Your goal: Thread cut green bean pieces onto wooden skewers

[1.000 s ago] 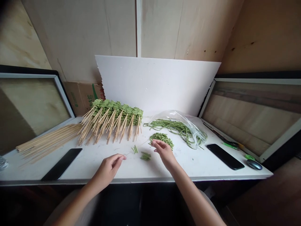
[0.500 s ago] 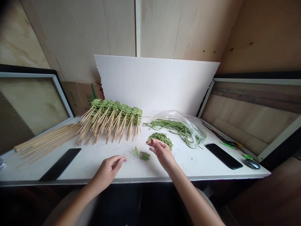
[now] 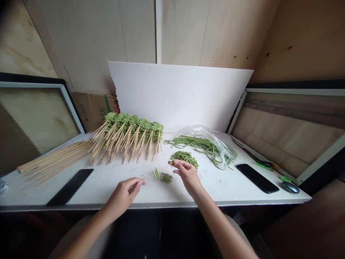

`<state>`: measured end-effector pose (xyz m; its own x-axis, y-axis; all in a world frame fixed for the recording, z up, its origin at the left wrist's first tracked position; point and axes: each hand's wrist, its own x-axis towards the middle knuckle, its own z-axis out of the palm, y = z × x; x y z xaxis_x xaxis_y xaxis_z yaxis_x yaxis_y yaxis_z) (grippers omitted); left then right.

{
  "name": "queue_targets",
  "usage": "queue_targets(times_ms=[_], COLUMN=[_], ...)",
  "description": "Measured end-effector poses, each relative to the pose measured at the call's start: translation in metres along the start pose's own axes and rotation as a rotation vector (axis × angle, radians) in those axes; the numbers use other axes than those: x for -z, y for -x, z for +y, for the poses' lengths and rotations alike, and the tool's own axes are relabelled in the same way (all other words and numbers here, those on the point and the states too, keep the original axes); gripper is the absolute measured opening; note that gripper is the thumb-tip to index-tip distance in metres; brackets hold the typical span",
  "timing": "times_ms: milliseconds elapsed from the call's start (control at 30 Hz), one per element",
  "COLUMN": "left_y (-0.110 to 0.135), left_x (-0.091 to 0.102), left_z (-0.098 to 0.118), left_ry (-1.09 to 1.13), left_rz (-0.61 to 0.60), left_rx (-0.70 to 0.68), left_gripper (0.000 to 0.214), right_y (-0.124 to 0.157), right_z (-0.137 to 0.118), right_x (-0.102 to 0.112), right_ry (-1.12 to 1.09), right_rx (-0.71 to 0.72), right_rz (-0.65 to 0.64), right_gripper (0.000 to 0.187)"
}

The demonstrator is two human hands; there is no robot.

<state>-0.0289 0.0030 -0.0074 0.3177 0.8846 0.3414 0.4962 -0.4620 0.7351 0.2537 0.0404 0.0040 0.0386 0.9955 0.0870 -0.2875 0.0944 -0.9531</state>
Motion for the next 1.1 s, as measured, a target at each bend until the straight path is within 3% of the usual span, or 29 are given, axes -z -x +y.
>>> queue_targets(times_ms=[267,433,633,733,900,1100], left_y=[0.002,0.003,0.001,-0.001,-0.004,-0.005], left_x=[-0.003,-0.008,-0.004,0.001,0.004,0.003], left_z=[0.004,0.009,0.010,0.006,-0.003,-0.005], left_ry=[0.004,0.035,0.051,0.057,0.034,0.038], left_rz=[-0.016,-0.019,0.001,0.035,0.086,0.077], left_rx=[-0.024,-0.020,0.004,0.038,0.054,0.048], left_gripper=[0.033,0.033,0.034,0.036,0.038,0.037], right_y=[0.008,0.021,0.024,0.015,0.000,0.001], right_z=[0.007,0.023,0.021,0.015,0.025,0.045], right_x=[-0.011,-0.031,-0.037,-0.023,0.006,0.007], right_ry=[0.056,0.043,0.139,0.373,1.049,1.323], right_rx=[0.063,0.065,0.056,0.143,0.444,0.500], right_rz=[-0.006,-0.113,-0.126,-0.125,-0.086,-0.122], right_gripper=[0.031,0.025,0.032,0.034,0.027,0.029])
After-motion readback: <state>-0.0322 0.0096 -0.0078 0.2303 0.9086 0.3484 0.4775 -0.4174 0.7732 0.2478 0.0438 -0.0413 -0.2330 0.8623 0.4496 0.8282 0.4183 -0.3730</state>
